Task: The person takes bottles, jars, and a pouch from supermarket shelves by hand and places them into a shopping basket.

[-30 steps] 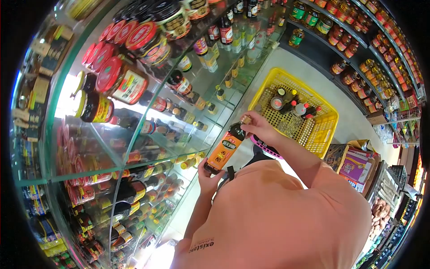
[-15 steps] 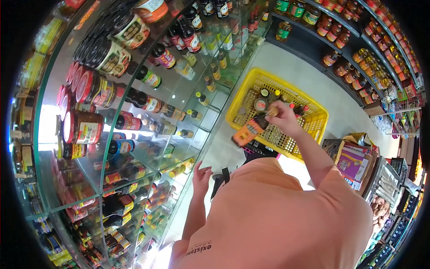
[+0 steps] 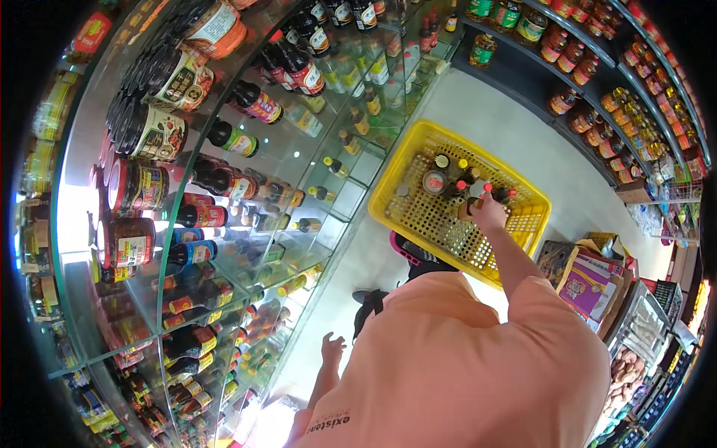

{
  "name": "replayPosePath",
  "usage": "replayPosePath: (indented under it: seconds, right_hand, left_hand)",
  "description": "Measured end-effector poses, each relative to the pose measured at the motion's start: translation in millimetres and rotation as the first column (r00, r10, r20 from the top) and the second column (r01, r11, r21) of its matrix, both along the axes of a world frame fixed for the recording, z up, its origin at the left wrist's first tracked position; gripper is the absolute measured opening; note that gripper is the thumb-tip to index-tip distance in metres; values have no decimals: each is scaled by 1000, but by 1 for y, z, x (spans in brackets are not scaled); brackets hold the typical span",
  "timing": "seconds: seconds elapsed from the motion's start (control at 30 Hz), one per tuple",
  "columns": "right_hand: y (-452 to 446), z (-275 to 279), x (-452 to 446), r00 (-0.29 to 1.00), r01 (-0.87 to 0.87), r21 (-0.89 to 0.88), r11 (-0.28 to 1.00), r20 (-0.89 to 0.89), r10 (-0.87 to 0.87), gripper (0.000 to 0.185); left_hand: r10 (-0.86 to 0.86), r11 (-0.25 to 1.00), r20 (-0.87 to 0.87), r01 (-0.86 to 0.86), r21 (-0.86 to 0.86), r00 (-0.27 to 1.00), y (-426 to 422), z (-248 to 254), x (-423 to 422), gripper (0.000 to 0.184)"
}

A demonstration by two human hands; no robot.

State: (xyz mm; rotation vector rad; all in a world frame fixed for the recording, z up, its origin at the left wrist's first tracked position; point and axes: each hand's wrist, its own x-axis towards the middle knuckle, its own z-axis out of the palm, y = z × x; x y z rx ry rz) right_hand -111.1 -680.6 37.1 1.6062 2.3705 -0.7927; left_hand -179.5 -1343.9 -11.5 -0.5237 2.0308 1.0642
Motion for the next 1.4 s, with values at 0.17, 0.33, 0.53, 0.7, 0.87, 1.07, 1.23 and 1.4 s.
replayPosePath:
  seconds: [0.17, 0.33, 0.53, 0.7, 0.87, 1.07, 1.23, 1.4]
  right_hand:
    - [18, -40, -7, 990, -14, -5, 1000, 140, 14, 53]
    - [35, -63, -30, 989, 18, -66, 998, 145, -9, 58]
    - [28, -75, -53, 960, 65, 45, 997, 270, -75, 58]
    - [41, -101, -57, 954, 66, -16, 998, 294, -59, 63]
    - [45, -95, -56, 898, -62, -167, 984, 422, 128, 67]
    - [56, -138, -35, -98, -928, -309, 209, 743, 662, 30]
    - [38, -75, -54, 670, -567, -91, 819, 527, 523, 17]
    - [11, -6, -140, 779, -623, 428, 655, 260, 571, 30]
  left_hand:
    - [126, 992, 13, -126, 31, 992, -17, 2, 21, 53]
    - [189, 981, -38, -191, -39, 981, -17, 18, 39, 54]
    - [0, 981, -69, -14, -194, 998, 3, 45, 44, 57]
    - [1, 976, -27, -7, -219, 1000, 5, 47, 53, 58]
    - [12, 979, 25, -7, -202, 1000, 2, 32, 52, 57]
    - [36, 990, -39, -41, -135, 999, -4, 21, 44, 54]
    - [102, 990, -64, -108, -91, 993, -27, 0, 39, 54]
    - [231, 972, -66, -233, -31, 971, -63, -24, 55, 53]
